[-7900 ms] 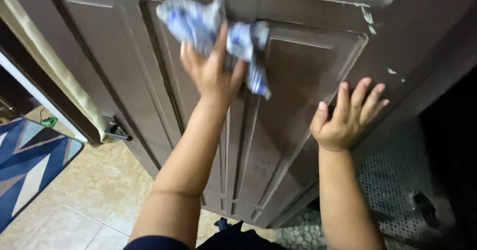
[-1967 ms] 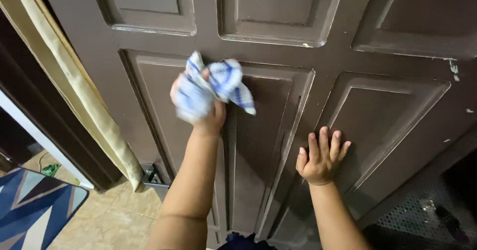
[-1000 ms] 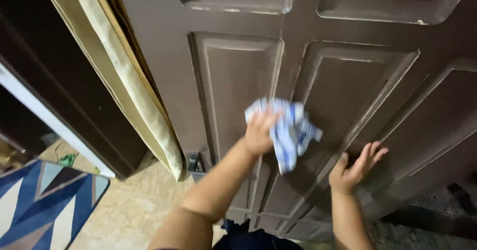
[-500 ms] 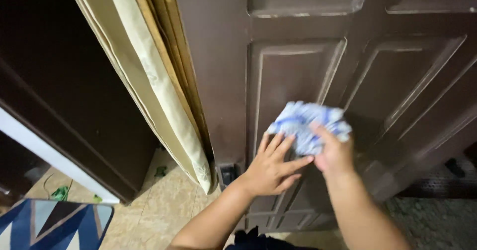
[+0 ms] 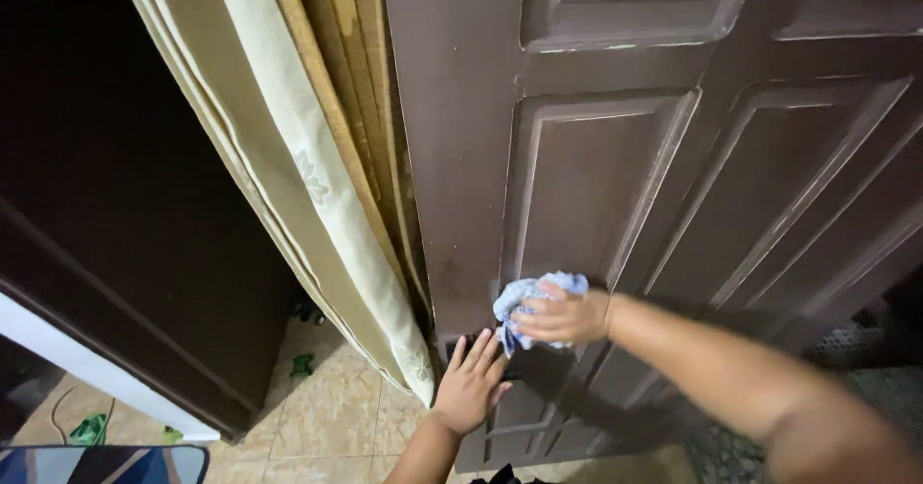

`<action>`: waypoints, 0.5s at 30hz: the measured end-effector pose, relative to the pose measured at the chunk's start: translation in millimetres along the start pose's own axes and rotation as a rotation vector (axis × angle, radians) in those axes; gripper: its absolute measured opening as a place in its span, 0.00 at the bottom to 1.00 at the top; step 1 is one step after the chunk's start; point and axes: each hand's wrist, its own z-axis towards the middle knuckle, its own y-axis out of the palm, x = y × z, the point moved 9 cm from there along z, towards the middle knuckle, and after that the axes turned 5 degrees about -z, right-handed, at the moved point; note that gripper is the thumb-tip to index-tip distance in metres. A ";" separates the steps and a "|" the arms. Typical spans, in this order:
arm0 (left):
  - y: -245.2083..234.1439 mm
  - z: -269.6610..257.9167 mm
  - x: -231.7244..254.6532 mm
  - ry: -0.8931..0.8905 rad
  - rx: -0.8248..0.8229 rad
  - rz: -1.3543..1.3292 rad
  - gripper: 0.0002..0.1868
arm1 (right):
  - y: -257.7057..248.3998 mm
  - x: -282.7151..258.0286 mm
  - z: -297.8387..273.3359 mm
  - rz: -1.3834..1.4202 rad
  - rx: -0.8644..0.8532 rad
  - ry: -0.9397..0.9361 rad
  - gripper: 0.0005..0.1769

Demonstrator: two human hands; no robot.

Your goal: Wiping down a wooden door with a cloth.

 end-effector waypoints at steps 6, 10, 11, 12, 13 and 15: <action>-1.7 -17.3 -5.0 0.040 0.343 0.048 0.19 | -88.4 127.1 115.3 -0.007 0.069 0.046 0.17; 24.3 -26.6 -15.4 0.082 0.478 0.044 0.16 | -65.6 129.5 85.7 -0.369 0.387 0.415 0.12; 19.8 -24.7 -14.1 0.079 0.472 0.046 0.16 | -53.7 99.4 64.3 -0.365 0.388 0.419 0.12; 14.0 -23.8 -12.6 0.078 0.484 0.048 0.16 | -32.5 68.2 47.5 -0.250 0.296 0.373 0.09; 9.0 -22.2 -10.8 0.076 0.499 0.051 0.16 | -11.5 35.7 29.8 -0.136 0.205 0.321 0.08; 10.1 -23.0 -14.0 0.088 0.501 0.047 0.16 | -0.9 8.6 15.0 -0.059 0.139 0.238 0.08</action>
